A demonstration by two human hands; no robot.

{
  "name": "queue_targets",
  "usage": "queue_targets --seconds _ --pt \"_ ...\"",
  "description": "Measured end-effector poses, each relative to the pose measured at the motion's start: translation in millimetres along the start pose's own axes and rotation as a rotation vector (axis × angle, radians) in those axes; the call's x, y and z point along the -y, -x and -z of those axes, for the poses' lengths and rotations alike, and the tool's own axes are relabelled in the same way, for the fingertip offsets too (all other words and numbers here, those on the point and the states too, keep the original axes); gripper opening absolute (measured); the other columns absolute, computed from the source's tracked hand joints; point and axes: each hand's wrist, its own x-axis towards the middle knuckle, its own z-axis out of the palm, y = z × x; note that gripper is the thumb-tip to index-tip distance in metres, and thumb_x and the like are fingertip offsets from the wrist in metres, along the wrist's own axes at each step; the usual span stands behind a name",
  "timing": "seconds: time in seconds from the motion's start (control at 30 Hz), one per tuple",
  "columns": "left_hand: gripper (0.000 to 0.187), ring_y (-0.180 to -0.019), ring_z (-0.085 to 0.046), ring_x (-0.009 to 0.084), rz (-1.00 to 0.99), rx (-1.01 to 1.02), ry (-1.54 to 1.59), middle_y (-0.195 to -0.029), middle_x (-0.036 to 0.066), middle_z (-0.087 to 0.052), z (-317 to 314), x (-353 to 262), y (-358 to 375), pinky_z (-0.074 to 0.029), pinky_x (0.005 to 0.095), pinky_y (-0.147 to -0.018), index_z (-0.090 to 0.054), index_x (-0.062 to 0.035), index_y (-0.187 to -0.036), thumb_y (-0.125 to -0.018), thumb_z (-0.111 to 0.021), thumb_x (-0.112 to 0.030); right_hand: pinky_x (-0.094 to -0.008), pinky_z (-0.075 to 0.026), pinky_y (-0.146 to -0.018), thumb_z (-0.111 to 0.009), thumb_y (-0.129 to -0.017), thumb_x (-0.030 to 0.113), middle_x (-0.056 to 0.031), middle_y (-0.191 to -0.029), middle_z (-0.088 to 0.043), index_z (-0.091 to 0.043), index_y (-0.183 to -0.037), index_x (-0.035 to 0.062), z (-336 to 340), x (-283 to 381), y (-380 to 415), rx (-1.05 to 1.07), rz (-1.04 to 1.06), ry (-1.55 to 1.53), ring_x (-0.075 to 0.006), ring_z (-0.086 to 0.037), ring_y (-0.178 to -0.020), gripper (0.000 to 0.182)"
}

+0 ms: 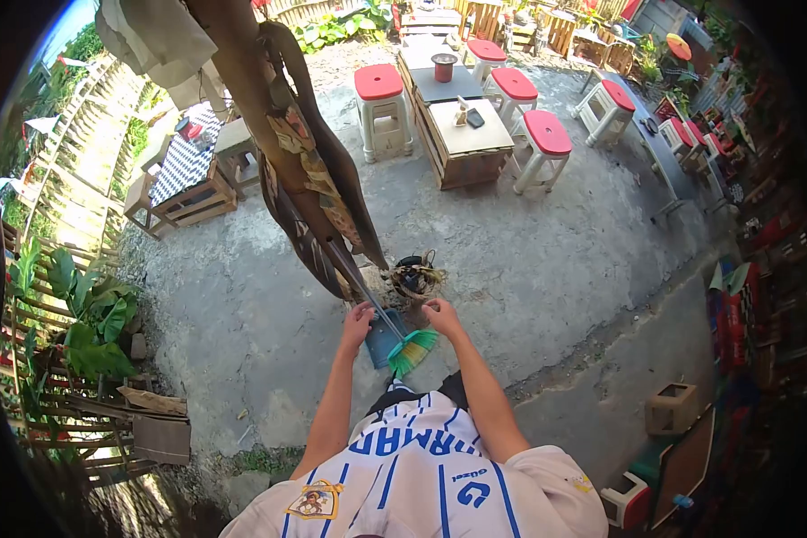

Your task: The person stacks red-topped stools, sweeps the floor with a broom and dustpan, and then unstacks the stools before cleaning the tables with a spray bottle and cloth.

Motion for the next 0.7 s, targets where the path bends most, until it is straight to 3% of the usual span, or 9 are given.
queue_targets --seconds 0.17,0.27,0.47,0.5,0.7 --pt "0.044 -0.092 -0.057 0.0107 -0.007 0.107 0.006 -0.105 0.002 -0.065 -50.2 -18.9 -21.3 -0.045 0.0260 -0.072 -0.053 -0.0073 -0.131 -0.092 -0.059 -0.027 -0.0284 -0.048 -0.050 -0.064 -0.088 0.032 -0.0043 -0.077 -0.063 -0.061 -0.110 0.0075 80.5 -40.7 -10.4 -0.072 -0.150 -0.106 -0.0112 -0.056 -0.060 0.033" --pt "0.042 -0.092 -0.059 0.0123 0.015 0.103 0.067 -0.105 0.005 -0.065 -86.0 -55.5 -36.9 -0.046 0.0266 -0.079 -0.055 -0.0029 -0.127 -0.091 -0.061 -0.023 -0.0274 -0.047 -0.050 -0.064 -0.088 0.031 -0.0042 -0.077 -0.062 -0.060 -0.111 0.0075 130.3 -58.4 -35.1 -0.113 -0.190 -0.149 -0.0102 -0.055 -0.059 0.033" --pt "0.039 -0.087 -0.059 0.0123 0.014 0.129 0.178 -0.097 0.006 -0.064 -193.2 -52.5 -142.1 -0.048 0.0269 -0.077 -0.057 -0.0012 -0.123 -0.090 -0.062 -0.021 -0.0270 -0.046 -0.049 -0.065 -0.087 0.029 -0.0062 -0.077 -0.064 -0.061 -0.109 0.0061 233.5 -62.3 -101.7 -0.104 -0.230 -0.167 -0.0111 -0.055 -0.057 0.033" --pt "0.039 -0.089 -0.060 0.0144 0.053 0.072 0.097 -0.099 0.007 -0.065 -211.7 -83.3 -142.1 -0.048 0.0289 -0.078 -0.057 -0.0015 -0.122 -0.090 -0.062 -0.021 -0.0268 -0.046 -0.048 -0.065 -0.087 0.029 -0.0062 -0.077 -0.064 -0.061 -0.110 0.0061 253.1 -66.3 -113.6 -0.083 -0.259 -0.160 -0.0108 -0.054 -0.056 0.033" --pt "0.044 -0.093 -0.064 0.0198 -0.060 -0.061 0.011 -0.103 0.014 -0.067 -292.9 -84.9 -204.0 -0.049 0.0314 -0.083 -0.056 -0.0011 -0.125 -0.089 -0.063 -0.025 -0.0272 -0.047 -0.051 -0.062 -0.088 0.031 -0.0052 -0.077 -0.062 -0.060 -0.109 0.0077 354.6 -70.6 -175.9 0.075 -0.390 0.013 -0.0106 -0.054 -0.059 0.032"
